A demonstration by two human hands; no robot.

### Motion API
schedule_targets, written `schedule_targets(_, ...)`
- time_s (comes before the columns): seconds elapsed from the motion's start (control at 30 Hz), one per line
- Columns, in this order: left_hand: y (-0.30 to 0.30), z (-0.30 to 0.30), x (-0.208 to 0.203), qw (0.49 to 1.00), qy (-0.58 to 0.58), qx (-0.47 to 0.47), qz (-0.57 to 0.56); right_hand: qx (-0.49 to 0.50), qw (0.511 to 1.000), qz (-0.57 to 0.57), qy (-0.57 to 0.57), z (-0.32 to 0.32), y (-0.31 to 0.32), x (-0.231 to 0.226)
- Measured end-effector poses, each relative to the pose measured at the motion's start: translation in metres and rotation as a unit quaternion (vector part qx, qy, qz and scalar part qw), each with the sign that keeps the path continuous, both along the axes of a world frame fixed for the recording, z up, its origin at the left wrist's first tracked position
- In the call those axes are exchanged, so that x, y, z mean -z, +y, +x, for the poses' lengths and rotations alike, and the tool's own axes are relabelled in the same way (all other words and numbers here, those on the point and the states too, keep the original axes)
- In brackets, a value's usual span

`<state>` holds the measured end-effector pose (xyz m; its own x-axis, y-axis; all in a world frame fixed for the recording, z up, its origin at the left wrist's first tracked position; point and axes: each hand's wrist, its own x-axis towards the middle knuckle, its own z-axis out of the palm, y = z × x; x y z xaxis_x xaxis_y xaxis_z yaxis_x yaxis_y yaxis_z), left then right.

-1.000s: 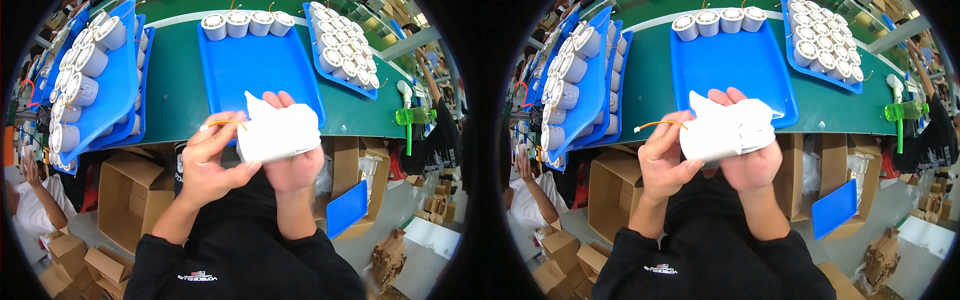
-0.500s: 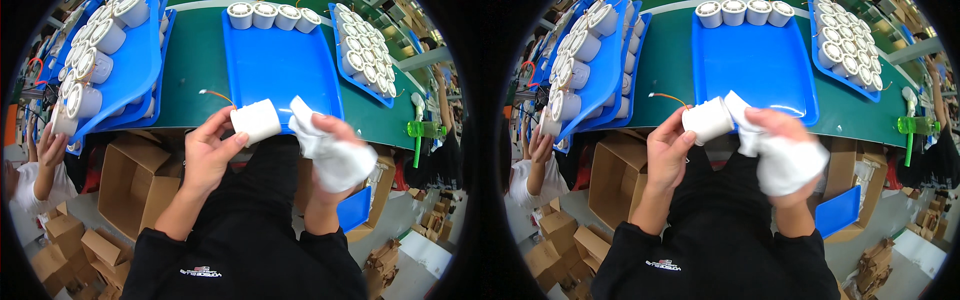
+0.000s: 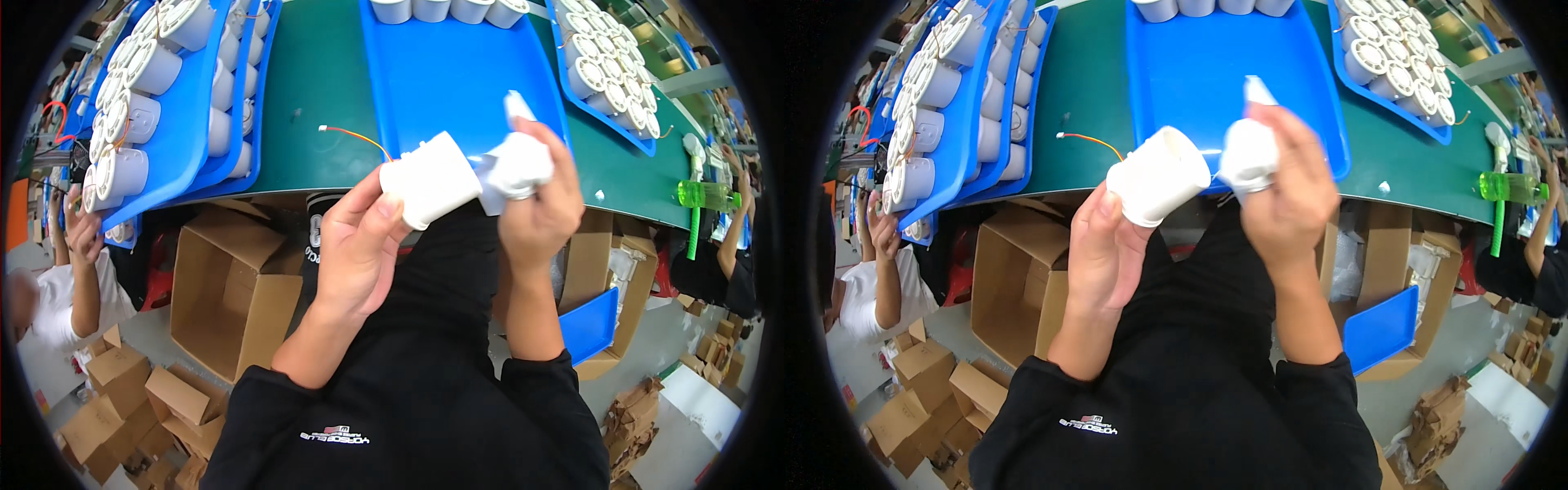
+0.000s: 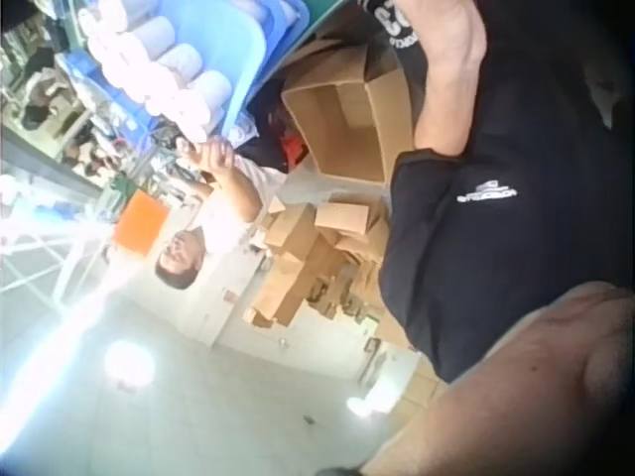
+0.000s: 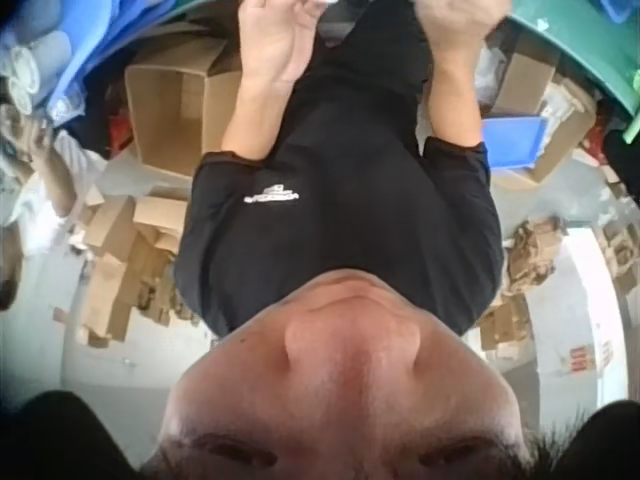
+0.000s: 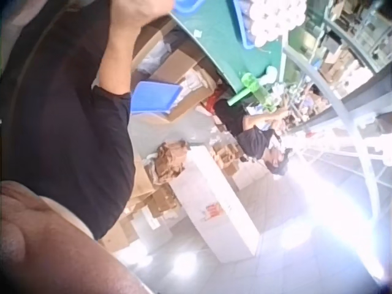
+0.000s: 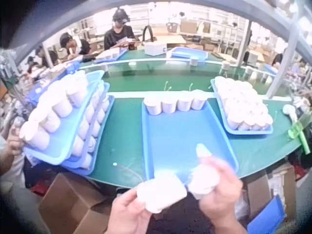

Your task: Cleaning white cylindrical electronic components with a white cloth at a workbench.

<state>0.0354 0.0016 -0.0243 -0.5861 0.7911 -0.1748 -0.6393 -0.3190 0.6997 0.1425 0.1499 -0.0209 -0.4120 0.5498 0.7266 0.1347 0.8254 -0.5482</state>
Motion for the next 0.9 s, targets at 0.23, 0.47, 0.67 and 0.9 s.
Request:
schedule_targets(0.23, 0.009, -0.008, -0.003, 0.986, -0.161, -0.021, 0.027, 0.002, 0.984, -0.138, 0.117, 0.02, -0.003, 0.013)
schedule_targets(0.47, 0.01, -0.005, -0.004, 0.988, -0.144, -0.043, 0.028, -0.036, 0.943, -0.261, 0.201, 0.028, -0.005, 0.02)
schedule_targets(0.67, 0.006, 0.0, 0.001, 0.992, 0.098, -0.073, -0.005, -0.084, 0.976, -0.16, 0.12, 0.032, -0.005, 0.014)
schedule_targets(0.9, 0.003, 0.006, 0.012, 0.969, 0.202, -0.134, 0.052, -0.106, 0.975, -0.143, 0.132, 0.022, -0.013, 0.001)
